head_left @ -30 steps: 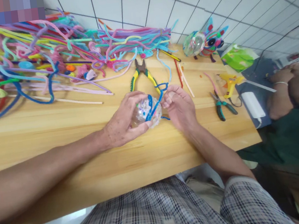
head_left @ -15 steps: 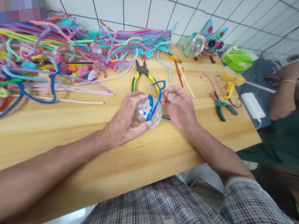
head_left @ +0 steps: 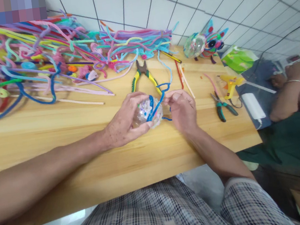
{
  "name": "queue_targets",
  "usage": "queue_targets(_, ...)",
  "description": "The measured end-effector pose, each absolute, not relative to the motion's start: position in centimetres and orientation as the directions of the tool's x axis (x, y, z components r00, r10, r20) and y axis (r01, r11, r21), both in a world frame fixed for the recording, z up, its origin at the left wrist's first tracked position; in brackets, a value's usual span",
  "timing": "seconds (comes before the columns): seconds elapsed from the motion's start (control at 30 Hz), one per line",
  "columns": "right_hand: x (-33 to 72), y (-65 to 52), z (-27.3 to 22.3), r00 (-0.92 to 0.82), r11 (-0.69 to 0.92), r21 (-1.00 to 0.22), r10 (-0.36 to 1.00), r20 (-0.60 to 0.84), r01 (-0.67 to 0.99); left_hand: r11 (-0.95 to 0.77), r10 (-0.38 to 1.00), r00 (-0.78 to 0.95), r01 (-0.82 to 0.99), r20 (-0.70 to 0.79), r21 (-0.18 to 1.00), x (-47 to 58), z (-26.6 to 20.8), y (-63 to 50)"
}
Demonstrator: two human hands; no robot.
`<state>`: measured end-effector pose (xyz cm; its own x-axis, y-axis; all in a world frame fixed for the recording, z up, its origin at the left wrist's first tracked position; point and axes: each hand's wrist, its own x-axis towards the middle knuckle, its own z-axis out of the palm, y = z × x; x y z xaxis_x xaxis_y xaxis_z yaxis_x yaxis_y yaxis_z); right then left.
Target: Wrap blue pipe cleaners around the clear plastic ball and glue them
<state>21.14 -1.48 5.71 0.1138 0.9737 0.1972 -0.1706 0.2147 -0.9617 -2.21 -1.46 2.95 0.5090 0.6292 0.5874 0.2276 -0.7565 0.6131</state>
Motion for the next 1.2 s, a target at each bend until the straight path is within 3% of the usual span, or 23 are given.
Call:
queue_targets(0.5, 20.8, -1.5, 5.9, 0.073, 0.301, -0.934, 0.953, 0.293, -0.191, -0.747, 0.636, 0.524, 0.235, 0.567, 0.621, -2.3, 3.0, -1.4)
queue_targets(1.0, 20.6, -1.7, 6.0, 0.096, 0.258, -0.953, 0.965, 0.245, -0.159, -0.716, 0.665, 0.509, 0.227, 0.546, 0.660, -2.1, 3.0, -1.6)
queue_targets(1.2, 21.3, -1.8, 5.8, -0.011, 0.161, -0.987, 0.987, 0.161, 0.006, -0.752, 0.632, 0.498, 0.210, 0.594, 0.625, -2.1, 2.9, -1.6)
